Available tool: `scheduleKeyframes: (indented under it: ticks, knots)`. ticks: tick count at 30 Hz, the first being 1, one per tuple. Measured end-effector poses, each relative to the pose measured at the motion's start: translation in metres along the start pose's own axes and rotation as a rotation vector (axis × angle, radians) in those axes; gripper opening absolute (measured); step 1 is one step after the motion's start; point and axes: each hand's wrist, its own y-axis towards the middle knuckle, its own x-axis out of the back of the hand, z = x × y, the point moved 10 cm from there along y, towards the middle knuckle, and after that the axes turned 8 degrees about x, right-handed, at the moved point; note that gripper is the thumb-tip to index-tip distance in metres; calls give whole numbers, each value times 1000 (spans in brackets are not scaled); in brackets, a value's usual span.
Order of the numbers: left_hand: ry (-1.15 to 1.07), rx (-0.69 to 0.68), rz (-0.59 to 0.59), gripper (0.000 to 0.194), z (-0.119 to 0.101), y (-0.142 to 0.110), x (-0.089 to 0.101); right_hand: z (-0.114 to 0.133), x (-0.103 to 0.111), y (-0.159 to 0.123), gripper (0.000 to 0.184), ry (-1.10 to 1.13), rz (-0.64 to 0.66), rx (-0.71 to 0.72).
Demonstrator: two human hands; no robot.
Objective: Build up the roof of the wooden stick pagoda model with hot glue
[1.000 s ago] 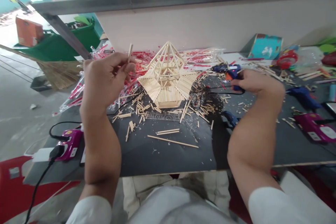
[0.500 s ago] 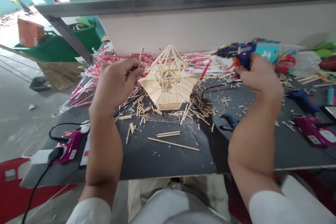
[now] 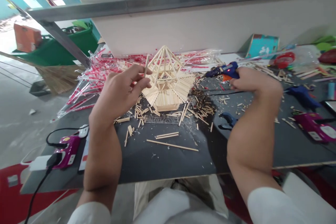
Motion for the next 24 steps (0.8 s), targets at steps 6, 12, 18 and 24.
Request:
scheduleKeyframes:
  ticks: [6,12,18,24]
  knots:
    - [-239,-33,18,11,-16,-3,-15,28,59,-56,13,287,-319,205]
    - [-374,42,203,34,-33,-7,-67,83,76,-93,17,659,-362,579]
    - [-607,-44,236,21,-55,-7,-97,110,64,-96,21,791,-237,734]
    - [-678,-85,116,15,-48,-6,-61,107,71,-94,21,820,-320,796]
